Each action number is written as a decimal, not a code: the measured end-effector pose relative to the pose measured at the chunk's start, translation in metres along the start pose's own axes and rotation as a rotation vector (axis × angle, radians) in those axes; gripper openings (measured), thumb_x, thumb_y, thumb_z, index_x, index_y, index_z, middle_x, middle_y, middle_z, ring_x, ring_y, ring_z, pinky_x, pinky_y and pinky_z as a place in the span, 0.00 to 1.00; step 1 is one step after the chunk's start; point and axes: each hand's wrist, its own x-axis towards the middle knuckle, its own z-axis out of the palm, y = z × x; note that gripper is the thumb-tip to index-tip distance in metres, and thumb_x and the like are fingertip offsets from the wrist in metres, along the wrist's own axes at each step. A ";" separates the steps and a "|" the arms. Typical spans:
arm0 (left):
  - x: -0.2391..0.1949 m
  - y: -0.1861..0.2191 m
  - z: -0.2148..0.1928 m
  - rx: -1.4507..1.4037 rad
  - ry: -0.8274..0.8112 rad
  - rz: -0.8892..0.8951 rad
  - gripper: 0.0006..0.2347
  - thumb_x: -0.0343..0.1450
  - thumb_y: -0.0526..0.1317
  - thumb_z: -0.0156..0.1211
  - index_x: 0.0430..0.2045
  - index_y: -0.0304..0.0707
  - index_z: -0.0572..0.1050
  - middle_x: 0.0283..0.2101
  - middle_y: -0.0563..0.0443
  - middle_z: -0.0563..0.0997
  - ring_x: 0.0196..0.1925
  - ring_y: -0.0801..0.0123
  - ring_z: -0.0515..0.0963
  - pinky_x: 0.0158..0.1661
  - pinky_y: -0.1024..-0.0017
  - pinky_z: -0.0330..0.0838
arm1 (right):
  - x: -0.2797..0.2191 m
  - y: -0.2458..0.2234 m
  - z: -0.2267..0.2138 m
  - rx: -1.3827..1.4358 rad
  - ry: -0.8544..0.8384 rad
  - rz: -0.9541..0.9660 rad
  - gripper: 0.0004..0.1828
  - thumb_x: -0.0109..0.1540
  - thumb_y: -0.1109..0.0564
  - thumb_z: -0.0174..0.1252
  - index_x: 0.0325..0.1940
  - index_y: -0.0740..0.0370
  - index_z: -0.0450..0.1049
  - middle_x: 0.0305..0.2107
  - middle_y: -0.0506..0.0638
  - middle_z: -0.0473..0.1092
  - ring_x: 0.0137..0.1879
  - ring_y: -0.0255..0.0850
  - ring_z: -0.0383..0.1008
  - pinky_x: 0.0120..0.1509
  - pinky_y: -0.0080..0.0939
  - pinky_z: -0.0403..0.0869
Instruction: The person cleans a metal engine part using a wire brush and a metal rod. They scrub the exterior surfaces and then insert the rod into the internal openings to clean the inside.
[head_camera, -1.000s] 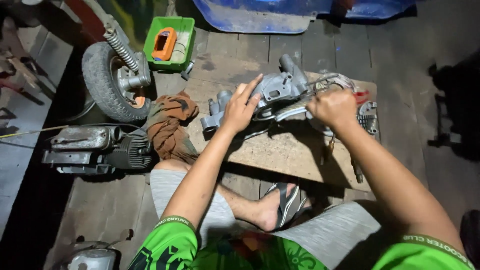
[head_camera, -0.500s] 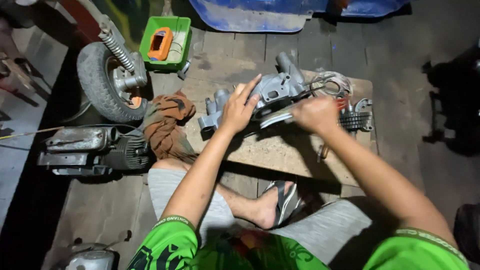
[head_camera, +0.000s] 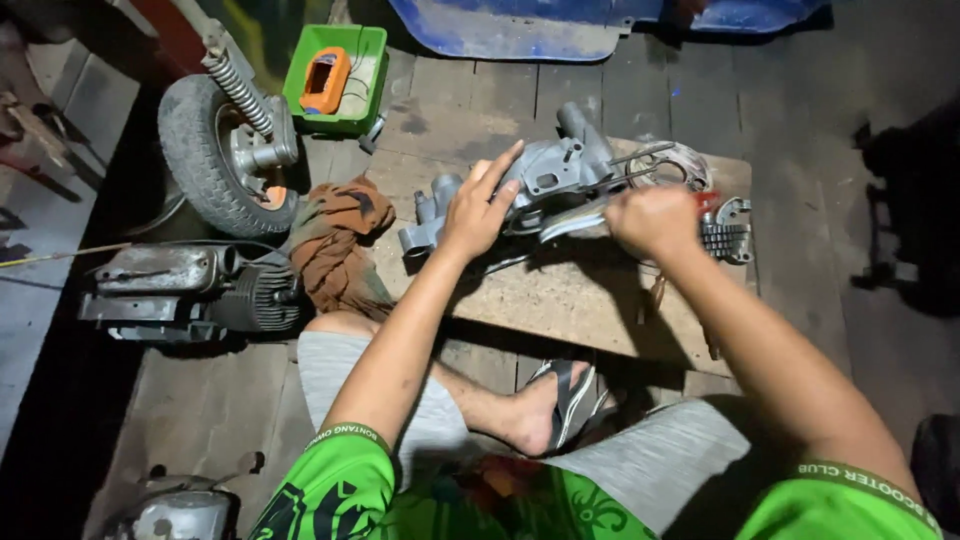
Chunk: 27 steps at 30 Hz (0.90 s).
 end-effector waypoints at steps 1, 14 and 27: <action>0.000 0.002 -0.001 0.006 0.005 0.000 0.20 0.79 0.53 0.45 0.68 0.72 0.62 0.52 0.48 0.76 0.55 0.41 0.77 0.54 0.49 0.73 | 0.002 0.007 0.007 0.003 0.007 -0.002 0.19 0.56 0.36 0.54 0.17 0.45 0.74 0.14 0.47 0.70 0.25 0.45 0.75 0.31 0.48 0.67; -0.002 0.007 -0.005 0.009 0.017 0.005 0.19 0.79 0.54 0.43 0.68 0.70 0.62 0.51 0.47 0.77 0.53 0.40 0.78 0.52 0.48 0.73 | 0.007 0.000 0.001 -0.014 0.038 -0.034 0.19 0.56 0.40 0.56 0.12 0.44 0.68 0.10 0.48 0.67 0.20 0.44 0.73 0.28 0.46 0.67; -0.001 0.006 -0.003 -0.011 0.030 0.035 0.19 0.79 0.55 0.43 0.68 0.70 0.63 0.52 0.48 0.77 0.53 0.41 0.78 0.51 0.50 0.74 | 0.015 0.034 -0.030 0.561 -0.921 0.402 0.40 0.67 0.32 0.42 0.42 0.73 0.82 0.40 0.75 0.77 0.56 0.68 0.76 0.57 0.64 0.72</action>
